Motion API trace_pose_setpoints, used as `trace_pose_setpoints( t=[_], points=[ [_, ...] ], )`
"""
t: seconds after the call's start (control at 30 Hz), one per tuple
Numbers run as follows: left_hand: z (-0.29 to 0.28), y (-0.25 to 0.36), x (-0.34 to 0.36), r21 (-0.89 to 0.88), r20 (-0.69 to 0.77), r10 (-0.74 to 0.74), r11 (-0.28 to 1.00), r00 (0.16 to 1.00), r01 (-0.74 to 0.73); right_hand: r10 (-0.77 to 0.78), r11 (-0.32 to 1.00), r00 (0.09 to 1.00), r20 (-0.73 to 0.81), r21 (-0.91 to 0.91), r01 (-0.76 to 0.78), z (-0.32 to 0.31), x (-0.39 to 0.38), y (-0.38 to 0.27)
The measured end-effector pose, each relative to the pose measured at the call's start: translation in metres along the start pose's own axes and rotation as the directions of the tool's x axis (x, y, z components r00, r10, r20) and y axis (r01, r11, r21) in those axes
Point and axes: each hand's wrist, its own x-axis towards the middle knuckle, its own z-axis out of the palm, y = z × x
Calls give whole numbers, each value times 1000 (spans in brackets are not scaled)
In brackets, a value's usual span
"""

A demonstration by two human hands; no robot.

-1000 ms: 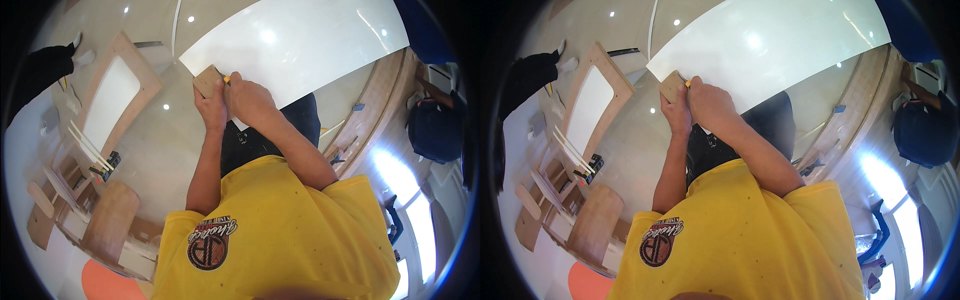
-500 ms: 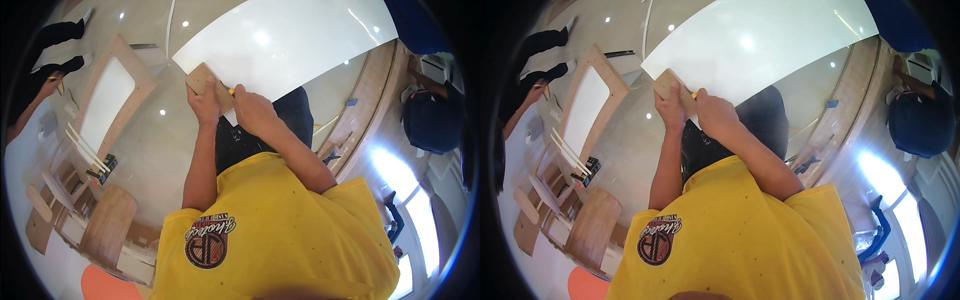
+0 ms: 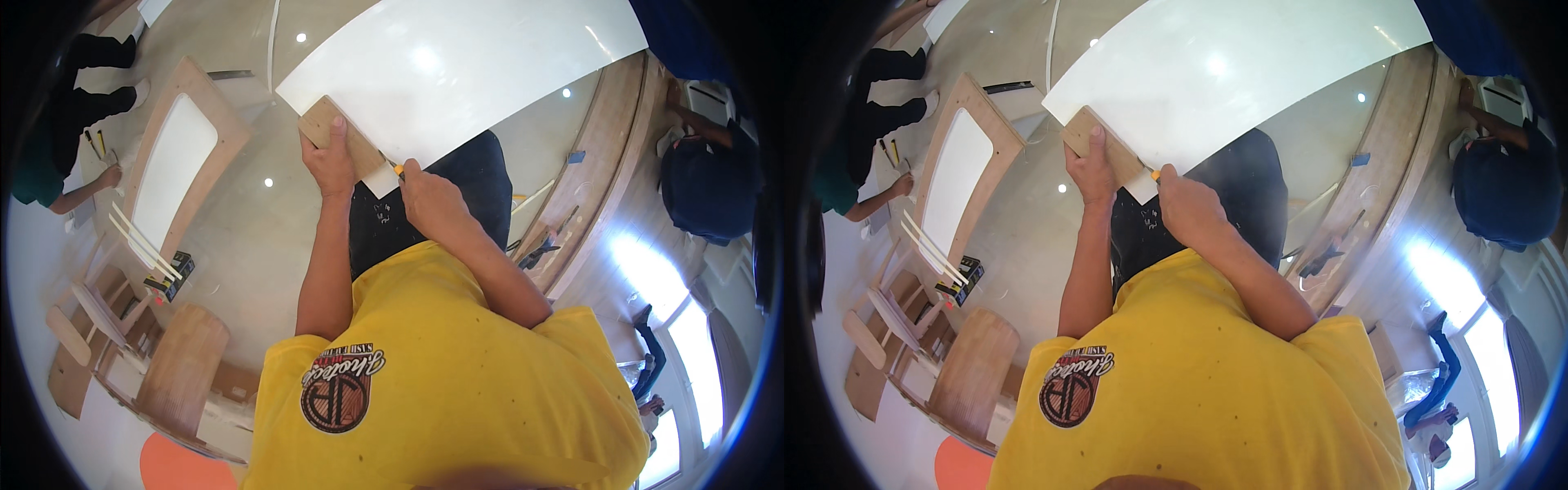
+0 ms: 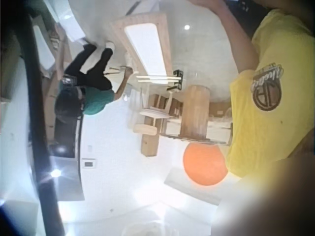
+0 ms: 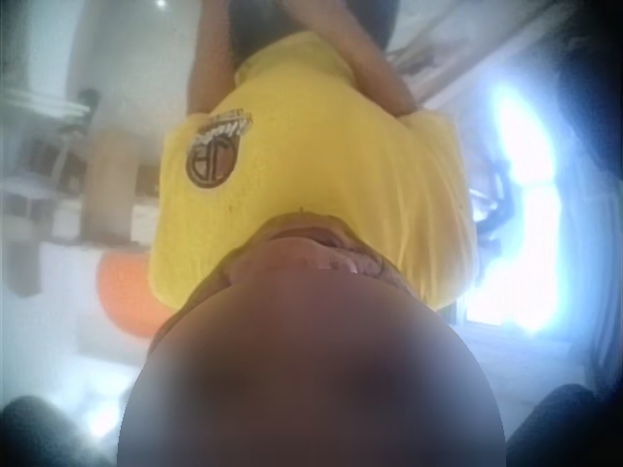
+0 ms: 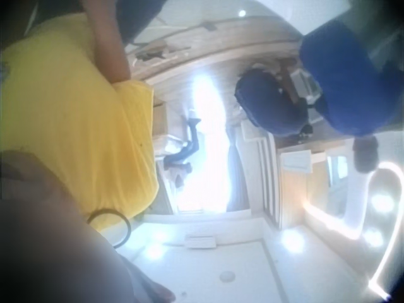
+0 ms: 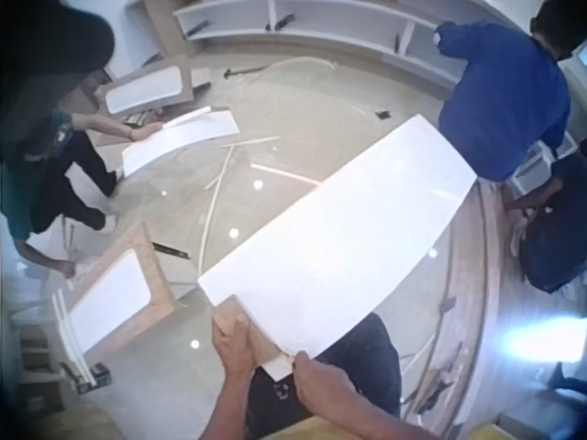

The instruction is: The person kneels on the floor and uses a tape measure and pencil to measure and mark a white rectangular panel. They repeatedly measure different sections, mark points, and use a small wooden block as a guide before scoring the panel with a utility knife.

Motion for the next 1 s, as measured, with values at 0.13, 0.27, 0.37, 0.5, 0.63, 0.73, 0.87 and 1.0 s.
trace_pose_setpoints(
  t=[0.13,0.27,0.37,0.5,0.63,0.73,0.87,1.0],
  points=[
    [-1,-1,0,49,-2,29,998,1000,-29,-16,1000,1000,-2,-19,16,-8,-5,4],
    [-2,-4,2,73,-20,8,997,1000,-7,-56,993,976,-208,90,76,-22,18,-5],
    [-2,-3,4,40,-2,-22,999,1000,22,-109,987,969,-221,93,133,-21,59,-27],
    [-1,1,4,38,-19,-25,999,1000,26,-84,992,990,-113,88,94,-22,85,-37],
    [-2,4,2,93,-17,12,996,1000,-11,-88,994,995,-51,55,91,-28,85,-42],
    [-2,2,2,45,-3,25,999,1000,-25,-112,993,993,-35,29,113,-34,84,-47],
    [-2,-2,4,36,-4,-13,999,1000,13,-74,997,997,-7,9,75,-37,81,-55],
    [-2,-2,2,46,-17,39,998,999,-38,-61,998,998,3,-33,62,-37,74,-54]
  ],
)
